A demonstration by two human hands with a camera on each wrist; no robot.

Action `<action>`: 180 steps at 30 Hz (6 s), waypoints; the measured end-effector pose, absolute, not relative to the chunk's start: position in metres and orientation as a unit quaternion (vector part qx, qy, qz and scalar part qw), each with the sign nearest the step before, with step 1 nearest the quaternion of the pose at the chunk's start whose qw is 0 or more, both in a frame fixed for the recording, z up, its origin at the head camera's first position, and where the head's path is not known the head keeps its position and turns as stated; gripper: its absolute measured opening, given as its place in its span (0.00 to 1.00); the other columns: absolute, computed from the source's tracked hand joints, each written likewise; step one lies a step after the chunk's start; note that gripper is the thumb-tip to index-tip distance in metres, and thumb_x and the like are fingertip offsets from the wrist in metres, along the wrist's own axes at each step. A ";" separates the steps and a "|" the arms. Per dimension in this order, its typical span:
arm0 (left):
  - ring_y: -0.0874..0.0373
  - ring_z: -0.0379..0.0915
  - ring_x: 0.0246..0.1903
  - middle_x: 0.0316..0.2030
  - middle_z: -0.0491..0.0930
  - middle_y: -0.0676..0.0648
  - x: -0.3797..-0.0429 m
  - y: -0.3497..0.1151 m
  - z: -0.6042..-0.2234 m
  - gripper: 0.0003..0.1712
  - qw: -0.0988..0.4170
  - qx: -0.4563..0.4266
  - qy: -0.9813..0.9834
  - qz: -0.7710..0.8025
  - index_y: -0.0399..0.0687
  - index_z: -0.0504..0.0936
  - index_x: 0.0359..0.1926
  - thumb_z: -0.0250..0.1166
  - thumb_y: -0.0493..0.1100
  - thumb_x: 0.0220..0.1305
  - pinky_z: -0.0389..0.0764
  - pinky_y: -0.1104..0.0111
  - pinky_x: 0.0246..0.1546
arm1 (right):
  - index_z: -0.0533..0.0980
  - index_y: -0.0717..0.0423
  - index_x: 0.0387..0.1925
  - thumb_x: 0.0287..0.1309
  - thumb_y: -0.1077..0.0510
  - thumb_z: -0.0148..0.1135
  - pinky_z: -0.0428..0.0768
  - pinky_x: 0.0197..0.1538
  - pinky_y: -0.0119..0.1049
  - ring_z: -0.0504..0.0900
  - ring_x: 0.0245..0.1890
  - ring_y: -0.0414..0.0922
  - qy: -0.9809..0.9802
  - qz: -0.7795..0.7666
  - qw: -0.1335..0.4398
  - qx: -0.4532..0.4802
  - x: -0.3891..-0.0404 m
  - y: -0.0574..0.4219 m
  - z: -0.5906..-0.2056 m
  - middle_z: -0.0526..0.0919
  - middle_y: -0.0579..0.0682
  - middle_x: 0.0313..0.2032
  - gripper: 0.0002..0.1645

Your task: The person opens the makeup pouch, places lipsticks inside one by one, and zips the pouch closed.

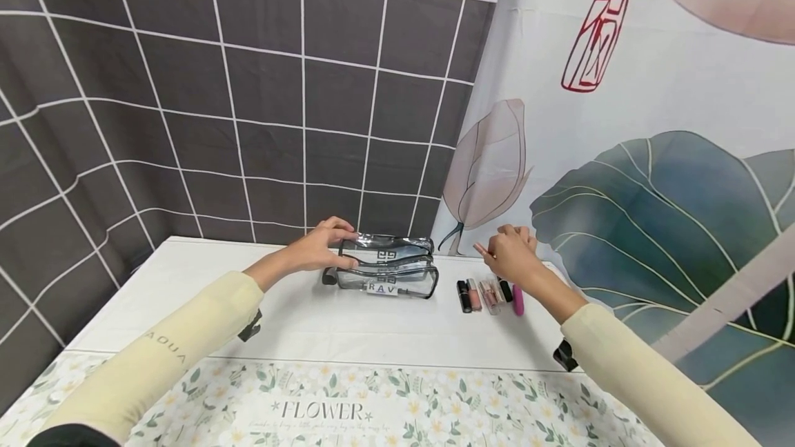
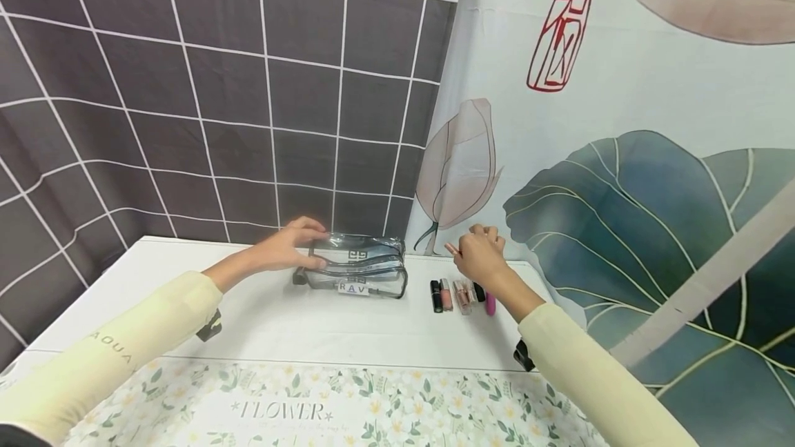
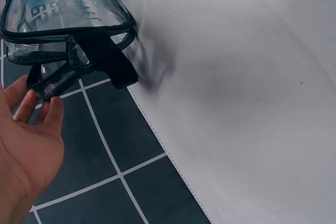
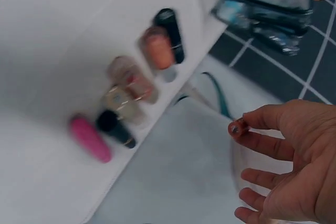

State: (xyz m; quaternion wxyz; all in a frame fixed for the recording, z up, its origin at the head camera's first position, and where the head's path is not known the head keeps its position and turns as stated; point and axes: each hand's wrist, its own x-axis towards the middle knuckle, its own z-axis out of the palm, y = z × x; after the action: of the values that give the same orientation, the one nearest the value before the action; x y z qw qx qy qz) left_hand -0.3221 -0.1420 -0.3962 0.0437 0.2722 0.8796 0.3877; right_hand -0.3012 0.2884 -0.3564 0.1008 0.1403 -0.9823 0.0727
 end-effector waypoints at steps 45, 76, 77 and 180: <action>0.30 0.60 0.81 0.77 0.66 0.36 -0.323 -0.142 -0.392 0.44 0.058 0.267 0.882 0.384 0.33 0.78 0.77 0.78 0.52 0.69 0.71 0.35 0.83 | 0.86 0.53 0.30 0.76 0.57 0.72 0.73 0.71 0.72 0.66 0.78 0.74 -0.953 0.092 0.135 0.254 -0.296 0.188 -0.337 0.71 0.72 0.80 0.14; 0.32 0.60 0.80 0.76 0.70 0.36 -0.326 -0.140 -0.392 0.44 0.041 0.262 0.891 0.369 0.30 0.80 0.75 0.80 0.51 0.66 0.69 0.33 0.82 | 0.83 0.51 0.29 0.78 0.55 0.70 0.66 0.80 0.72 0.63 0.80 0.70 -0.955 0.066 0.105 0.269 -0.305 0.144 -0.350 0.68 0.71 0.83 0.16; 0.32 0.60 0.80 0.76 0.70 0.36 -0.326 -0.140 -0.392 0.44 0.041 0.262 0.891 0.367 0.30 0.80 0.75 0.80 0.51 0.66 0.69 0.33 0.82 | 0.84 0.51 0.30 0.78 0.55 0.70 0.66 0.80 0.72 0.63 0.80 0.70 -0.956 0.065 0.103 0.269 -0.304 0.142 -0.349 0.67 0.71 0.83 0.15; 0.26 0.65 0.78 0.76 0.66 0.33 -0.319 -0.141 -0.394 0.45 0.051 0.279 0.877 0.389 0.28 0.77 0.76 0.80 0.50 0.67 0.72 0.35 0.81 | 0.89 0.59 0.42 0.72 0.60 0.65 0.65 0.76 0.78 0.65 0.77 0.76 -0.967 0.111 0.117 0.198 -0.294 0.242 -0.381 0.72 0.74 0.78 0.09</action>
State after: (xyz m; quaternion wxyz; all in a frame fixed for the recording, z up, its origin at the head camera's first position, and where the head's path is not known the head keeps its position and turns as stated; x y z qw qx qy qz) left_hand -0.3190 -0.1406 -0.3936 0.0509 0.2791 0.8766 0.3886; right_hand -0.2943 0.2416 -0.3808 0.1173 0.1985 -0.9667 0.1107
